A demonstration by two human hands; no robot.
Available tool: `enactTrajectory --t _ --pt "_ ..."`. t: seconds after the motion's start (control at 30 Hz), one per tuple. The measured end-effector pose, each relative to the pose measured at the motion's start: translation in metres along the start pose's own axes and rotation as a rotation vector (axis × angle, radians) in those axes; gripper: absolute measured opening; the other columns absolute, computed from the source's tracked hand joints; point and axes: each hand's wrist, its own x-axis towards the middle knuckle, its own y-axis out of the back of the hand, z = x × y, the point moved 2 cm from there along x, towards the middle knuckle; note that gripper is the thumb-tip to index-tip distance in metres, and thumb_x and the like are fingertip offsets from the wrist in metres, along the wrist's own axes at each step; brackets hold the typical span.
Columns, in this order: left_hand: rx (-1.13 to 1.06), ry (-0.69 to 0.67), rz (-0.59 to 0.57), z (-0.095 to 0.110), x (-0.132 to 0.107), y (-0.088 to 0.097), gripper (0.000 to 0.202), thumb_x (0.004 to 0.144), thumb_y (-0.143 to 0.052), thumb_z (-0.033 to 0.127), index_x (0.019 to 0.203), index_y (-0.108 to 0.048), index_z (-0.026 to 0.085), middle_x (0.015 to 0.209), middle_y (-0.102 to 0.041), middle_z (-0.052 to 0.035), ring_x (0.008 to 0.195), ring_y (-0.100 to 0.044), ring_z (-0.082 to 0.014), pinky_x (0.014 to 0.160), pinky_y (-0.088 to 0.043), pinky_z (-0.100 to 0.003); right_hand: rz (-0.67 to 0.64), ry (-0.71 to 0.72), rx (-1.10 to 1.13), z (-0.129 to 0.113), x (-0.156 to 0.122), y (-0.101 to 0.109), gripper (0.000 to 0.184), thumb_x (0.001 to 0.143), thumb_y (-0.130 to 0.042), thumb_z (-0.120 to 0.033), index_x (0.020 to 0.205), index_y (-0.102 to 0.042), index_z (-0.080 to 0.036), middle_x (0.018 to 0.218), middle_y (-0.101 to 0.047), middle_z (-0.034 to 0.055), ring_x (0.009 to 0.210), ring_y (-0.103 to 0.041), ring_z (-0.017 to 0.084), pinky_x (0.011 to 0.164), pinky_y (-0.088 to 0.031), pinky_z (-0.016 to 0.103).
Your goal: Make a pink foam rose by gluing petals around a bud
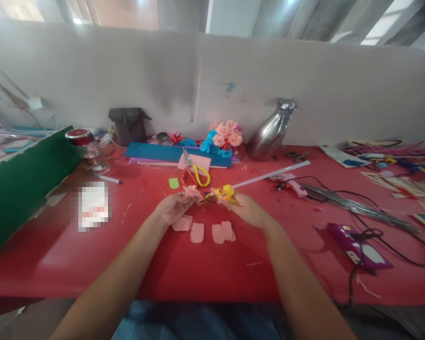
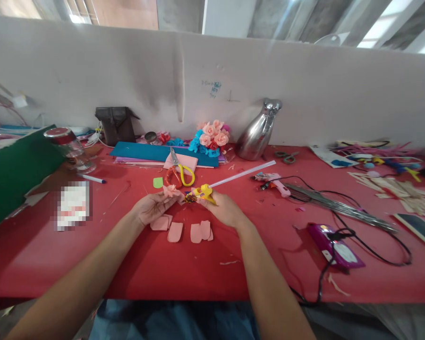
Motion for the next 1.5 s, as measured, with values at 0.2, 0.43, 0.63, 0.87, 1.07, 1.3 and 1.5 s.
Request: enactTrajectory --t 0.2,0.43,0.63,0.87,1.07,1.3,1.5 --pt "0.003 -0.004 -0.019 0.000 0.000 0.000 0.021 0.073 -0.049 -0.003 0.087 -0.062 0.004 0.095 -0.067 -0.0139 0.102 -0.061 -0.0204 0.097 -0.044 -0.027 0.010 -0.013 -0.019 -0.002 -0.001 0.000 0.035 0.079 -0.056 -0.046 0.105 -0.064 -0.023 0.095 -0.071 0.0050 0.089 -0.063 0.026 0.078 -0.046 0.035" --pt "0.050 0.003 -0.032 0.001 -0.003 -0.002 0.015 0.075 -0.049 0.000 0.078 -0.064 0.003 0.093 -0.067 -0.0156 0.101 -0.061 -0.0213 0.099 -0.042 -0.027 0.014 -0.018 -0.052 0.002 0.000 0.002 0.036 0.079 -0.056 -0.047 0.104 -0.064 -0.023 0.092 -0.071 0.0037 0.087 -0.063 0.025 0.077 -0.046 0.032" --pt "0.008 -0.014 0.006 0.000 -0.002 -0.002 0.020 0.075 -0.047 -0.003 0.080 -0.064 0.006 0.083 -0.068 -0.0101 0.089 -0.065 -0.0161 0.094 -0.046 -0.026 0.013 -0.011 -0.077 0.008 0.001 0.004 0.040 0.081 -0.052 -0.051 0.110 -0.061 -0.024 0.100 -0.069 0.0046 0.090 -0.062 0.026 0.079 -0.046 0.033" --pt "0.008 0.000 0.030 0.000 -0.003 -0.002 0.020 0.074 -0.048 -0.004 0.080 -0.064 0.005 0.083 -0.068 -0.0106 0.091 -0.064 -0.0166 0.096 -0.044 -0.026 0.034 -0.028 -0.023 0.015 0.003 0.005 0.043 0.079 -0.054 -0.051 0.112 -0.060 -0.024 0.097 -0.069 0.0065 0.089 -0.062 0.026 0.076 -0.047 0.034" --pt "0.006 0.000 0.039 0.000 -0.002 -0.001 0.022 0.073 -0.048 -0.004 0.086 -0.063 0.005 0.087 -0.068 -0.0114 0.096 -0.063 -0.0176 0.098 -0.043 -0.027 0.049 -0.103 0.122 0.016 0.002 0.006 0.044 0.076 -0.054 -0.056 0.100 -0.062 -0.020 0.077 -0.065 0.0023 0.062 -0.056 0.015 0.056 -0.042 0.025" --pt "-0.028 -0.006 0.027 0.001 -0.003 0.000 0.024 0.073 -0.049 -0.004 0.094 -0.060 0.005 0.087 -0.068 -0.0116 0.097 -0.063 -0.0185 0.099 -0.043 -0.030 0.154 -0.269 0.104 0.039 0.012 0.019 0.051 0.075 -0.048 -0.061 0.090 -0.062 -0.014 0.064 -0.060 0.0015 0.048 -0.047 0.011 0.046 -0.034 0.023" --pt "0.014 0.023 -0.306 0.013 -0.022 -0.009 0.039 0.069 -0.052 -0.001 0.107 -0.055 0.004 0.111 -0.063 -0.0173 0.117 -0.051 -0.0244 0.105 -0.035 -0.034 0.361 -0.486 -0.382 0.063 0.016 0.041 0.050 0.082 -0.038 -0.057 0.087 -0.062 -0.013 0.079 -0.066 0.0153 0.079 -0.062 0.027 0.067 -0.043 0.034"
